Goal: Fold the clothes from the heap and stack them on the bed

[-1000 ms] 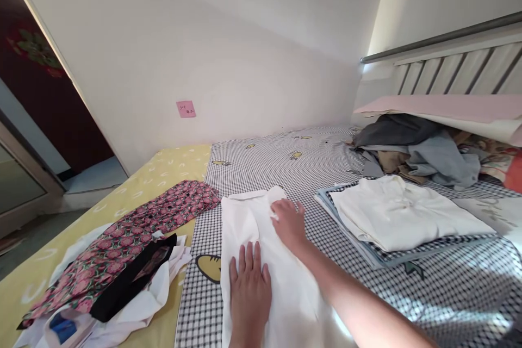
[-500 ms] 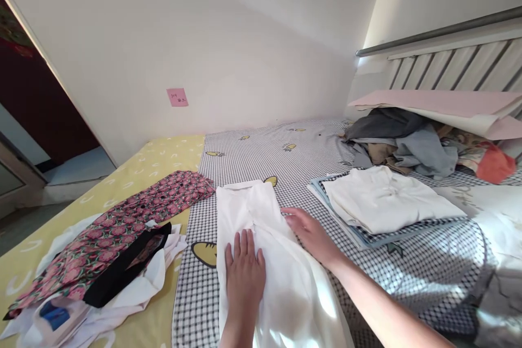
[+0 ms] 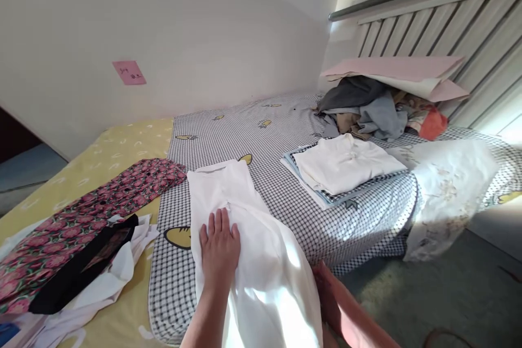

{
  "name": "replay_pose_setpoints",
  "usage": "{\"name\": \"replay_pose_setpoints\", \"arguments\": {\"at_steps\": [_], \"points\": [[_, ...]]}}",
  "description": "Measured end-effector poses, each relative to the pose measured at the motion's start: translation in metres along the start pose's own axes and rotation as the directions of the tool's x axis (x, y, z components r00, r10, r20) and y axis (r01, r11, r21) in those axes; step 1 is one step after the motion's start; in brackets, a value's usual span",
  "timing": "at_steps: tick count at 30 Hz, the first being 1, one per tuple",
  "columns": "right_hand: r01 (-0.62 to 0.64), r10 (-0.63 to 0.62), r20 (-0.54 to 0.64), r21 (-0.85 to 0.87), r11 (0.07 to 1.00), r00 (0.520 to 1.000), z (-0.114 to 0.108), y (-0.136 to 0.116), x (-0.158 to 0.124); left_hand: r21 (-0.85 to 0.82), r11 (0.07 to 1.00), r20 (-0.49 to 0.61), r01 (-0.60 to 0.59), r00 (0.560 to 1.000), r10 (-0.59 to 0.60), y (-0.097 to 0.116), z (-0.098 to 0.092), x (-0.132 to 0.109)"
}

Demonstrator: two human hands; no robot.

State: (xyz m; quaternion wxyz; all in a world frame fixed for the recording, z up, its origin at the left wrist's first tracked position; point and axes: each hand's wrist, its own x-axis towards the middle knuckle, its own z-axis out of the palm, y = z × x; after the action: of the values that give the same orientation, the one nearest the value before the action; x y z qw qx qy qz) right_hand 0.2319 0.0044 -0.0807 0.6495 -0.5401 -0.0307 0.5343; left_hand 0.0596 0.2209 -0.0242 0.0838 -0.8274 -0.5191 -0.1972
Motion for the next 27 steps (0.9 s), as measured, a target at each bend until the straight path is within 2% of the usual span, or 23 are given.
{"name": "replay_pose_setpoints", "arguments": {"at_steps": [2,3,6,8,9,11,13,16,17,19,21,22,24,25,27], "points": [[-0.06,0.053,0.118,0.059,0.996,0.992,0.006,-0.006,-0.008,0.009,1.0,-0.007,-0.001,1.0,0.001,0.0,0.001,0.0],[-0.057,0.047,0.137,0.068,0.996,0.989,0.009,-0.012,-0.013,0.011,1.0,-0.009,0.0,1.0,0.001,-0.001,0.001,-0.001],[0.107,-0.105,0.065,-0.026,0.994,0.992,0.014,-0.025,-0.028,0.01,1.0,-0.007,0.006,1.0,-0.006,0.0,0.0,0.0],[0.207,-0.203,0.038,-0.19,0.96,0.978,0.015,-0.028,-0.038,0.009,1.0,-0.002,0.005,1.0,-0.005,0.001,-0.002,0.0],[0.266,-0.259,0.062,-0.298,0.917,0.964,0.015,-0.028,-0.042,0.009,1.0,-0.002,0.004,1.0,-0.004,0.001,-0.002,0.0],[0.419,-0.372,0.197,-0.515,0.748,0.907,0.016,-0.025,-0.049,0.011,1.0,-0.009,0.008,1.0,-0.008,0.002,-0.003,0.0],[0.575,-0.409,0.409,-0.644,0.505,0.816,0.017,-0.02,-0.052,0.012,1.0,-0.016,0.014,1.0,-0.013,0.002,-0.004,0.0],[0.716,-0.305,0.653,-0.671,0.192,0.694,0.018,-0.01,-0.048,0.011,1.0,-0.013,0.012,1.0,-0.012,0.003,-0.004,0.0],[0.736,-0.249,0.698,-0.665,0.123,0.672,0.017,-0.006,-0.045,0.011,1.0,-0.01,0.009,1.0,-0.009,0.003,-0.004,0.0],[0.752,-0.148,0.74,-0.658,0.045,0.656,0.016,0.002,-0.041,0.007,1.0,-0.007,0.006,1.0,-0.006,0.003,-0.005,0.0],[0.76,-0.069,0.757,-0.647,0.06,0.65,0.016,0.007,-0.04,-0.002,1.0,-0.005,0.008,1.0,-0.008,0.003,-0.006,0.0],[0.762,-0.033,0.764,-0.637,0.118,0.644,0.016,0.007,-0.043,-0.007,1.0,-0.003,0.01,1.0,-0.01,0.003,-0.006,0.0],[0.704,0.017,0.75,-0.627,0.334,0.661,0.018,0.0,-0.05,-0.02,1.0,0.002,0.011,1.0,-0.011,0.003,-0.006,0.0],[0.627,0.015,0.711,-0.63,0.458,0.703,0.019,-0.006,-0.053,-0.025,1.0,0.004,0.012,1.0,-0.012,0.003,-0.006,0.0],[0.45,-0.062,0.538,-0.629,0.634,0.841,0.021,-0.021,-0.056,-0.033,0.999,0.009,0.017,1.0,-0.017,0.004,-0.005,0.0]]}}
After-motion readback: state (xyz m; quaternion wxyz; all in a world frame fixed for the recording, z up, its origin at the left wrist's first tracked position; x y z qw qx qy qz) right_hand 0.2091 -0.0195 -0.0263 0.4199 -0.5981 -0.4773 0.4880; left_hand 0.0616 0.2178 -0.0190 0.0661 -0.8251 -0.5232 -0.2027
